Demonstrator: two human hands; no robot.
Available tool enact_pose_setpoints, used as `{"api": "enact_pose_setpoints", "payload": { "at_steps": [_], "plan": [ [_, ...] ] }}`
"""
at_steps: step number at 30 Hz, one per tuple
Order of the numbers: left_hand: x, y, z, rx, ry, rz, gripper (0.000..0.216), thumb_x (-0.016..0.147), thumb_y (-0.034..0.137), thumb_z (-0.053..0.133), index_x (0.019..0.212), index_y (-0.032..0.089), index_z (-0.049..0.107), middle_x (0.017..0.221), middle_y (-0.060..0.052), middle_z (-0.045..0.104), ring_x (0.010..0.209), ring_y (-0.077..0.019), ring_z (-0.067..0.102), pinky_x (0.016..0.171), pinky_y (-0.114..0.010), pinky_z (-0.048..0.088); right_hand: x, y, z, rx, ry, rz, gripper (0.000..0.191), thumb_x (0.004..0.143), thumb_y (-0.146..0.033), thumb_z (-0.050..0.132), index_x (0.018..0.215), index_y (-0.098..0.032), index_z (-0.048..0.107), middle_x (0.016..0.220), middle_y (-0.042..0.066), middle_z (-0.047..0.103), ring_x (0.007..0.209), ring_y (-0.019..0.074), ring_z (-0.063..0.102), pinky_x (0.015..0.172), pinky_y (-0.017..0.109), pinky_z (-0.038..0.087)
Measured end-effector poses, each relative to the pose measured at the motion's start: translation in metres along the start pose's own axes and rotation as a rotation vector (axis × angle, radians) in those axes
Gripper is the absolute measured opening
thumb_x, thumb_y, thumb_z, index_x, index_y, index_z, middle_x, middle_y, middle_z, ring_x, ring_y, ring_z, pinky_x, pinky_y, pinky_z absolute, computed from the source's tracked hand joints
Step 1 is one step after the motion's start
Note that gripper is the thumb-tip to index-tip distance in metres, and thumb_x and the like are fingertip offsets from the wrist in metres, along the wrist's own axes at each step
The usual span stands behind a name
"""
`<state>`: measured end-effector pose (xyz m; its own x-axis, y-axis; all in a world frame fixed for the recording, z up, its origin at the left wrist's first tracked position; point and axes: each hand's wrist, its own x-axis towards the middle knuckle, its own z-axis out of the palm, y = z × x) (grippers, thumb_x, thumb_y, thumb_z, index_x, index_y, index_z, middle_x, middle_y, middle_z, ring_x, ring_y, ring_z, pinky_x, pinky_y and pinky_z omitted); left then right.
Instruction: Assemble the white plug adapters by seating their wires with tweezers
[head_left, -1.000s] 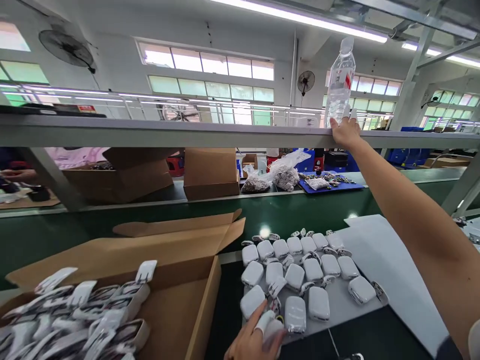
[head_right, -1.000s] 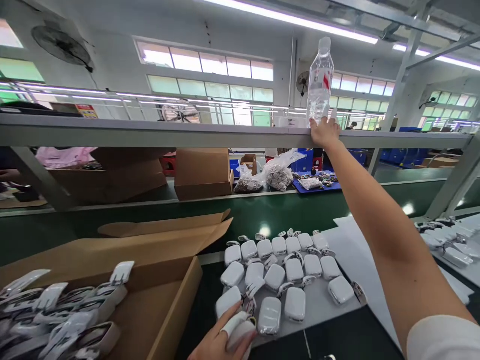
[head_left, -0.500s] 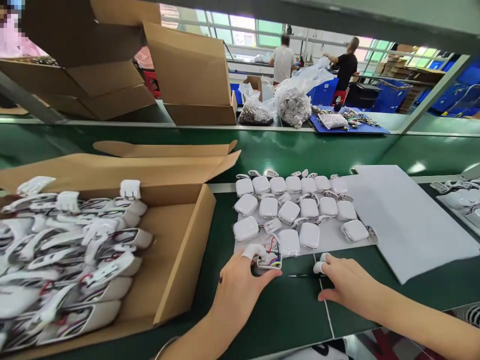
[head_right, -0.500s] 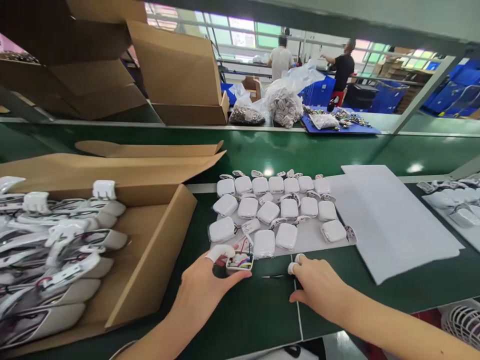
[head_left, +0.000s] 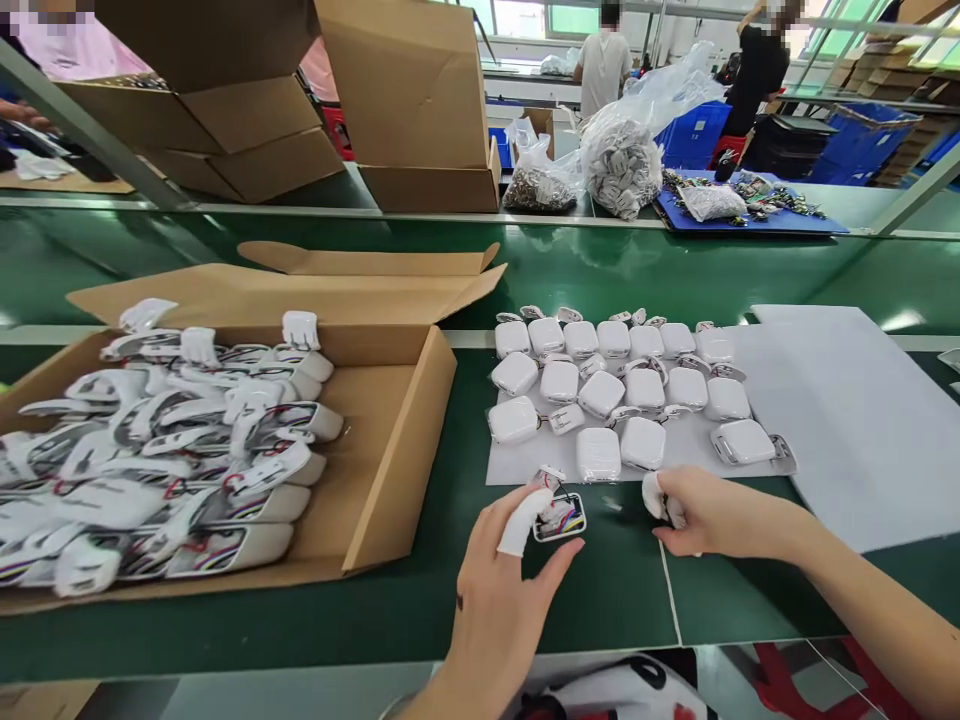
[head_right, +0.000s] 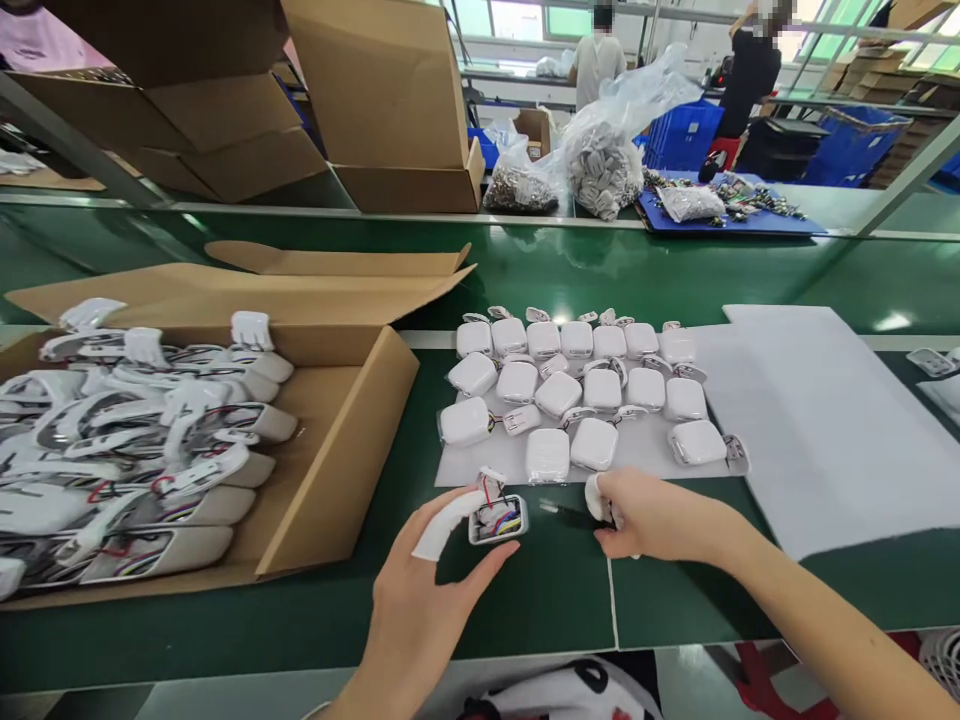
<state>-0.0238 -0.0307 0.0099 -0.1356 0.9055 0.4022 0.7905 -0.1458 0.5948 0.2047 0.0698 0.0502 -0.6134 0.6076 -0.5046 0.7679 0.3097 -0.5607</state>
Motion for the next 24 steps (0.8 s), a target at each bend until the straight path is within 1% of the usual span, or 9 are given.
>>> {"api": "enact_pose_setpoints", "payload": {
  "at_steps": [2,3,6,9,13,16,18,21,24],
  "plan": [
    [-0.005,0.004,0.005,-0.058,0.047,-0.009,0.035,0.080,0.027,0.063,0.114,0.024,0.054,0.111,-0.006,0.061,0.100,-0.0207,0.061,0.086,-0.033,0.051,0.005,0.001,-0.006,0.318,-0.013,0.034,0.021,0.078,-0.023,0.060,0.080,-0.020,0.040,0.060,-0.006,0.050,0.045,0.0102,0.052,0.040,0.020,0.037],
    [-0.008,0.005,0.008,-0.089,0.063,-0.019,0.034,0.080,0.026,0.064,0.112,0.024,0.055,0.111,-0.005,0.061,0.099,-0.0200,0.061,0.086,-0.032,0.051,0.008,0.001,-0.006,0.487,0.006,0.003,0.022,0.079,-0.026,0.060,0.085,-0.020,0.040,0.060,-0.007,0.050,0.042,0.0089,0.052,0.037,0.019,0.037],
    [-0.010,0.006,0.014,-0.158,0.080,-0.076,0.030,0.080,0.025,0.063,0.109,0.024,0.057,0.110,-0.004,0.061,0.098,-0.0173,0.061,0.085,-0.028,0.052,0.020,-0.002,0.007,0.960,0.138,-0.211,0.028,0.082,-0.037,0.061,0.093,-0.019,0.042,0.064,-0.006,0.052,0.039,0.0071,0.051,0.034,0.017,0.039],
    [-0.006,0.007,0.012,-0.159,0.049,-0.116,0.023,0.081,0.024,0.061,0.105,0.024,0.061,0.112,-0.003,0.061,0.101,-0.0165,0.061,0.088,-0.027,0.050,0.034,-0.008,0.030,1.232,0.272,-0.323,0.029,0.083,-0.041,0.061,0.089,-0.018,0.045,0.062,-0.005,0.054,0.041,0.0085,0.054,0.035,0.018,0.043],
    [0.002,0.010,0.004,-0.126,0.001,-0.148,0.015,0.080,0.028,0.063,0.094,0.024,0.067,0.109,-0.003,0.063,0.097,-0.0172,0.063,0.085,-0.027,0.052,0.043,-0.018,0.054,1.240,0.434,-0.330,0.027,0.081,-0.039,0.064,0.085,-0.017,0.050,0.060,-0.003,0.057,0.045,0.0086,0.055,0.043,0.020,0.049],
    [0.006,0.011,0.000,-0.103,-0.040,-0.183,0.015,0.079,0.031,0.063,0.092,0.025,0.069,0.110,-0.003,0.064,0.095,-0.0185,0.063,0.082,-0.029,0.054,0.042,-0.024,0.061,1.206,0.566,-0.326,0.025,0.080,-0.038,0.066,0.083,-0.017,0.053,0.063,-0.003,0.056,0.048,0.0084,0.055,0.045,0.020,0.051],
    [0.007,0.012,-0.001,-0.085,-0.037,-0.196,0.015,0.078,0.033,0.064,0.090,0.026,0.070,0.112,-0.003,0.063,0.098,-0.0203,0.062,0.083,-0.032,0.053,0.039,-0.026,0.062,1.191,0.623,-0.336,0.023,0.081,-0.037,0.065,0.084,-0.017,0.054,0.066,-0.002,0.055,0.051,0.0095,0.056,0.046,0.021,0.052],
    [0.010,0.013,0.001,-0.063,-0.016,-0.170,0.014,0.077,0.034,0.066,0.086,0.026,0.071,0.116,-0.004,0.061,0.102,-0.0222,0.060,0.085,-0.035,0.053,0.037,-0.026,0.062,1.169,0.655,-0.343,0.021,0.083,-0.037,0.063,0.086,-0.018,0.054,0.067,-0.002,0.055,0.053,0.0103,0.056,0.047,0.022,0.052],
    [0.014,0.013,0.005,-0.045,-0.024,-0.143,0.013,0.077,0.034,0.066,0.084,0.024,0.072,0.118,-0.004,0.061,0.100,-0.0226,0.061,0.084,-0.035,0.054,0.037,-0.023,0.064,1.120,0.624,-0.350,0.018,0.084,-0.035,0.062,0.085,-0.018,0.055,0.069,-0.001,0.056,0.055,0.0102,0.056,0.050,0.022,0.053]
  ]
}}
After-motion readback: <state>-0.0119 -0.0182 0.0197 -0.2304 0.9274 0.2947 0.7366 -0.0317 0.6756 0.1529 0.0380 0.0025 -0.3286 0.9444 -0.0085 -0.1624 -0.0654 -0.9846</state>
